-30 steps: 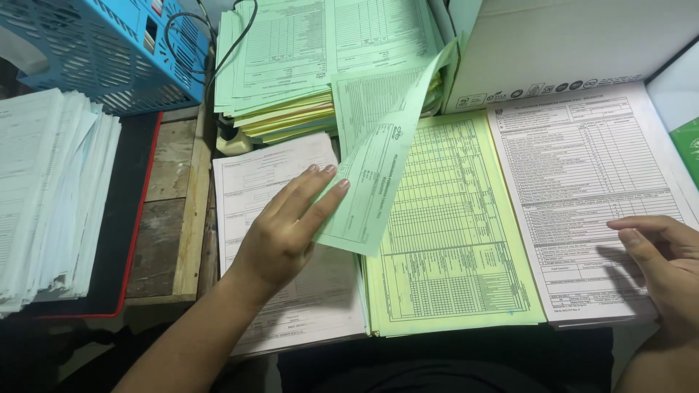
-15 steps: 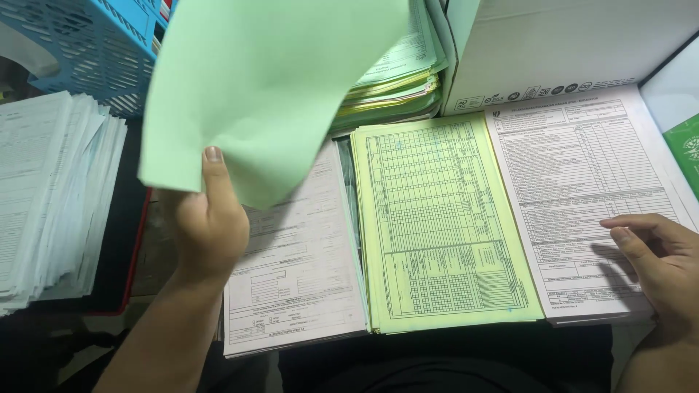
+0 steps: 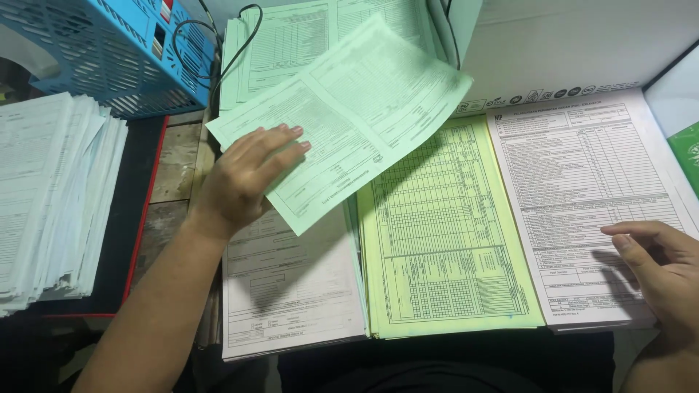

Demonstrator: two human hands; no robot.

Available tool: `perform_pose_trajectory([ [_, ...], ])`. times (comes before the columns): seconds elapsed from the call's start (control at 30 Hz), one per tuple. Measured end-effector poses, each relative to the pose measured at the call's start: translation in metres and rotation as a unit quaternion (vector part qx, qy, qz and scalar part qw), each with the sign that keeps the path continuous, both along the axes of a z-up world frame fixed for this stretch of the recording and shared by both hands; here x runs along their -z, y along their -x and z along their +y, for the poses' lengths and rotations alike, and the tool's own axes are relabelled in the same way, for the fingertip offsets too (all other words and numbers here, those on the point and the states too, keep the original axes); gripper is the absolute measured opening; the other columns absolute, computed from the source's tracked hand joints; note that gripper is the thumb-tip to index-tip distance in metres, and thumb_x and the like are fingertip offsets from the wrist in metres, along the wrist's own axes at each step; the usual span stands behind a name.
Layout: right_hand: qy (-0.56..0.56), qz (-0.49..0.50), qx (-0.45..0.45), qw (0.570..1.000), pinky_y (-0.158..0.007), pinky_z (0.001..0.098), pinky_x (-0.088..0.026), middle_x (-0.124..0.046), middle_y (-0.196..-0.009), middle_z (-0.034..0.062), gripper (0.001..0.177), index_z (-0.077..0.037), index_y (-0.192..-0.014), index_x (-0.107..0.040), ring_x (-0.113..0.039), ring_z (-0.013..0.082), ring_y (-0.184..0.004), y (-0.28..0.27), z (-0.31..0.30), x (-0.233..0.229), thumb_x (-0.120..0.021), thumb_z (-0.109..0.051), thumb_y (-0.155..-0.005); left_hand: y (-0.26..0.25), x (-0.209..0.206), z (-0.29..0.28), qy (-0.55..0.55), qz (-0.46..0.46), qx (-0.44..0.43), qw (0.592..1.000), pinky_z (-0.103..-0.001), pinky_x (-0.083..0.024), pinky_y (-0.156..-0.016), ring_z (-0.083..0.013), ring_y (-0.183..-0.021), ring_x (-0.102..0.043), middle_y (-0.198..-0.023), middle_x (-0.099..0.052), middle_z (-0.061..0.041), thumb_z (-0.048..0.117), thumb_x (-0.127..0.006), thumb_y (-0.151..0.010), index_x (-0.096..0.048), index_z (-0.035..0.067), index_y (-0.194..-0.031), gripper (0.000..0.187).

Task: Sorting and organizing various paper documents into different stacks and folders

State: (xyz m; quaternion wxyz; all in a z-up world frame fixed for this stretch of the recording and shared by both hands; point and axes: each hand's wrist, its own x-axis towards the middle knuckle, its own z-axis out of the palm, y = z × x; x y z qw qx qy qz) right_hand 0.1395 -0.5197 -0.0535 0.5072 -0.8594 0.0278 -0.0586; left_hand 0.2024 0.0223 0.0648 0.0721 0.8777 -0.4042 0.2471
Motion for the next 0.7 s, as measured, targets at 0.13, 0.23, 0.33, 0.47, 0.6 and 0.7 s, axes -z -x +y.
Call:
perform_pose_trajectory([
  [0.13, 0.009, 0.008, -0.010, 1.000, -0.058, 0.0264, -0.030, -0.039, -0.059, 0.0035, 0.015, -0.005, -0.119, -0.071, -0.037, 0.0140, -0.056, -0.001, -0.003, 0.002, -0.060, -0.013, -0.112, -0.018, 0.008, 0.022, -0.038, 0.022, -0.131, 0.990, -0.070, -0.039, -0.113, -0.0432, -0.134, -0.058, -0.143, -0.064, -0.019, -0.026, -0.051, -0.085, -0.062, 0.007, -0.139, 0.065],
  [0.23, -0.015, -0.002, -0.012, 1.000, -0.056, 0.0242, -0.025, -0.037, -0.061, 0.0006, 0.014, -0.005, -0.118, -0.069, -0.033, 0.0107, -0.057, -0.001, -0.002, 0.004, -0.059, -0.013, -0.112, -0.041, 0.017, 0.047, -0.063, -0.004, -0.304, 0.951, -0.061, -0.035, -0.110, -0.0402, -0.139, -0.047, -0.150, -0.057, -0.017, -0.022, -0.061, -0.088, -0.061, 0.008, -0.147, 0.066],
  [0.33, 0.002, 0.011, 0.002, 1.000, -0.057, 0.0264, -0.031, -0.040, -0.063, 0.0028, 0.014, -0.005, -0.120, -0.070, -0.038, 0.0141, -0.058, 0.000, -0.002, 0.002, -0.061, -0.013, -0.112, -0.045, -0.006, 0.048, -0.037, 0.052, -0.469, 0.881, -0.067, -0.031, -0.104, -0.0431, -0.138, -0.037, -0.156, -0.042, -0.023, -0.012, -0.069, -0.087, -0.044, 0.008, -0.156, 0.077],
  [0.47, 0.008, 0.021, -0.002, 1.000, -0.055, 0.0285, -0.034, -0.042, -0.060, 0.0060, 0.016, -0.004, -0.121, -0.071, -0.041, 0.0168, -0.057, 0.000, -0.005, 0.004, -0.060, -0.011, -0.112, -0.025, -0.013, 0.029, -0.083, -0.046, -0.439, 0.893, -0.058, -0.034, -0.092, -0.0414, -0.130, -0.038, -0.150, -0.046, -0.023, -0.024, -0.071, -0.079, -0.061, 0.004, -0.145, 0.072],
  [0.6, -0.004, 0.009, -0.012, 1.000, -0.057, 0.0258, -0.029, -0.038, -0.058, 0.0020, 0.014, -0.006, -0.119, -0.070, -0.036, 0.0130, -0.055, -0.002, -0.006, 0.010, -0.060, -0.013, -0.112, -0.015, -0.020, -0.035, -0.053, 0.169, -0.312, 0.934, -0.037, -0.051, -0.073, -0.0227, -0.092, -0.057, -0.121, -0.061, -0.010, 0.002, -0.060, -0.091, -0.065, 0.009, -0.133, 0.043],
  [0.7, -0.003, 0.015, -0.015, 1.000, -0.060, 0.0255, -0.030, -0.039, -0.061, 0.0022, 0.014, -0.007, -0.120, -0.070, -0.038, 0.0130, -0.058, -0.004, -0.008, 0.013, -0.061, -0.013, -0.112, -0.014, -0.015, -0.067, -0.057, 0.373, -0.253, 0.891, -0.030, -0.060, -0.070, -0.0152, -0.084, -0.064, -0.117, -0.065, -0.004, 0.028, -0.063, -0.097, -0.066, 0.014, -0.127, 0.033],
])
